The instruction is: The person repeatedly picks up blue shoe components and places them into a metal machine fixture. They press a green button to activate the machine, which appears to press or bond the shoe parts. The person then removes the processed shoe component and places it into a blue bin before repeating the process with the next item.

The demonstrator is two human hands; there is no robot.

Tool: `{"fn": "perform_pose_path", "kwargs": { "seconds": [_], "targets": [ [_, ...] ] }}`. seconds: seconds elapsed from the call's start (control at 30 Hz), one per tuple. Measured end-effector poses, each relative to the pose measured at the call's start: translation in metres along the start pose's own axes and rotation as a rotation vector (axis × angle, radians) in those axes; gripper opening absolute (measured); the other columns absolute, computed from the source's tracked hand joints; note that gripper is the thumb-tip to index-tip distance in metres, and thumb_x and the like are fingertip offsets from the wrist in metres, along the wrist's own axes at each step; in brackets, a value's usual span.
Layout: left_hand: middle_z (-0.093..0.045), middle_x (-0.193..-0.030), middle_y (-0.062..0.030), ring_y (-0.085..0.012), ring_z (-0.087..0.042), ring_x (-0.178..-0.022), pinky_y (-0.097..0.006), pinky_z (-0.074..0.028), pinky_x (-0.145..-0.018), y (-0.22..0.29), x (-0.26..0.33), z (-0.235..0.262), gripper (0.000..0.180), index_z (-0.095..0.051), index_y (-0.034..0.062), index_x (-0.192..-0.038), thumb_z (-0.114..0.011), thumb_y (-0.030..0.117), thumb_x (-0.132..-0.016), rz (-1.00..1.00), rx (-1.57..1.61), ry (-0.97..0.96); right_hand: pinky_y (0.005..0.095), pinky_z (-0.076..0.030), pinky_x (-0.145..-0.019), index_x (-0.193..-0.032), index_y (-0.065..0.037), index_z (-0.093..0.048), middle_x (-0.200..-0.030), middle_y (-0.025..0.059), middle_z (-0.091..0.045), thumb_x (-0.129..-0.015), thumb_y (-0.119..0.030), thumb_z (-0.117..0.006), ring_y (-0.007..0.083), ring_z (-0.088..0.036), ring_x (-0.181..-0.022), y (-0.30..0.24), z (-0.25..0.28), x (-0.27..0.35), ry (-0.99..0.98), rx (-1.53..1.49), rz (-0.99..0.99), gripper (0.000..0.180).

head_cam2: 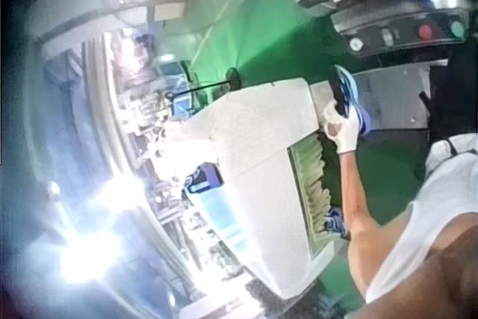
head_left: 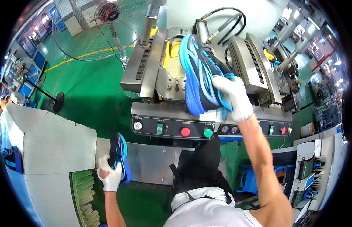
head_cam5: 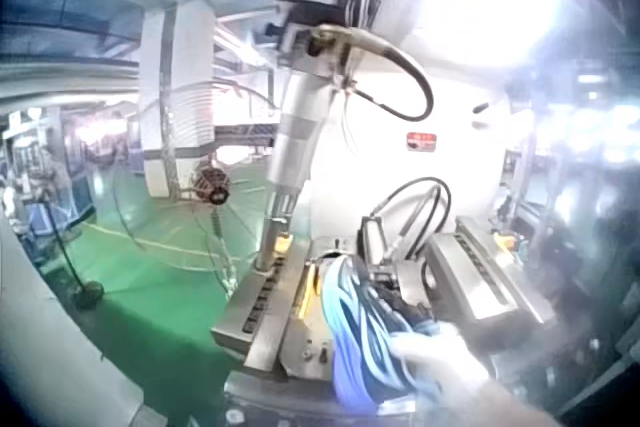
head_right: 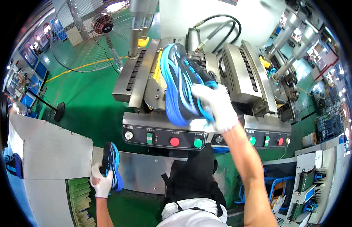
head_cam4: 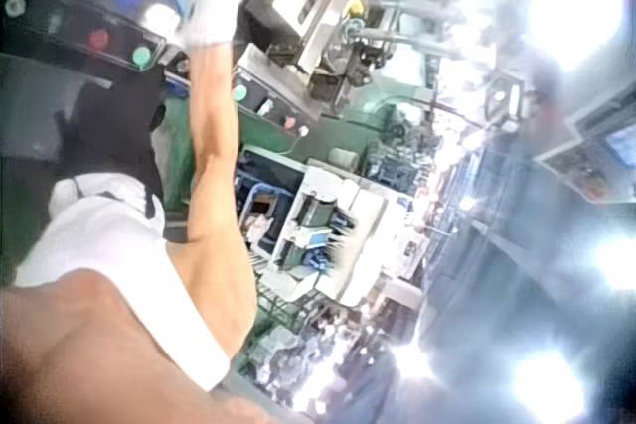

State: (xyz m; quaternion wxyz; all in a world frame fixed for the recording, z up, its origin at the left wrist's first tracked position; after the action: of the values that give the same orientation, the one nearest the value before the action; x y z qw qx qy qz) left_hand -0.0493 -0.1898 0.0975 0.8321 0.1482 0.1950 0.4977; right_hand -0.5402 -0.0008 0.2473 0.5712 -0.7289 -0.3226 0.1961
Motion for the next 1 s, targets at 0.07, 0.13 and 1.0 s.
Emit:
{"fn": "perform_pose_path", "kwargs": {
  "seconds": [0.07,0.13,1.0],
  "targets": [
    [-0.063,-0.117,-0.0157,-0.0393,-0.065,-0.107,-0.052,-0.051,-0.093,-0.034,0.020,-0.041,0.055,-0.061,0.0096,-0.123,-0.085,0.021,-0.075,0.054,-0.091,-0.107,0.0314,-0.057,-0.072,-0.116,-0.004,-0.075,-0.099,0.0081,-0.076,-0.089,-0.018,-0.081,0.0173,-0.072,-0.082,-0.007,-0.014,-0.066,-0.049,0.127,-0.032,0.032],
    [-0.062,-0.120,-0.0157,-0.0409,-0.065,-0.109,-0.054,-0.050,-0.095,-0.057,0.053,-0.065,0.058,-0.060,0.0110,-0.126,-0.085,0.019,-0.075,0.086,-0.145,-0.111,0.0314,-0.052,-0.063,-0.111,-0.010,-0.074,-0.095,0.0047,-0.073,-0.087,-0.025,-0.083,0.0158,-0.068,-0.077,-0.006,-0.025,-0.116,0.004,0.232,-0.110,0.030],
    [-0.067,-0.118,-0.0169,-0.0365,-0.067,-0.111,-0.046,-0.054,-0.095,0.403,-0.333,-0.138,0.038,-0.064,0.0097,-0.129,-0.070,0.024,-0.095,-0.950,0.182,0.067,0.0379,-0.062,-0.090,-0.120,0.000,-0.070,-0.113,0.0143,-0.077,-0.095,-0.011,-0.069,0.0253,-0.076,-0.099,0.064,0.191,0.196,0.546,-0.335,0.011,0.027]
  ]
}}
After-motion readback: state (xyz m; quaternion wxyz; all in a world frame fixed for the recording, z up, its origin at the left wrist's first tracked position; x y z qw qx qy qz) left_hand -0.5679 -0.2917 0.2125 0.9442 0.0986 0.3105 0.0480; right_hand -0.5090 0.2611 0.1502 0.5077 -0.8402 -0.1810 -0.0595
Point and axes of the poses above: each hand's wrist, its own x-axis away from the middle knuckle, its own z-axis out of the back of the hand, y = z × x, the point moved 6 cm from there along -x, towards the middle knuckle
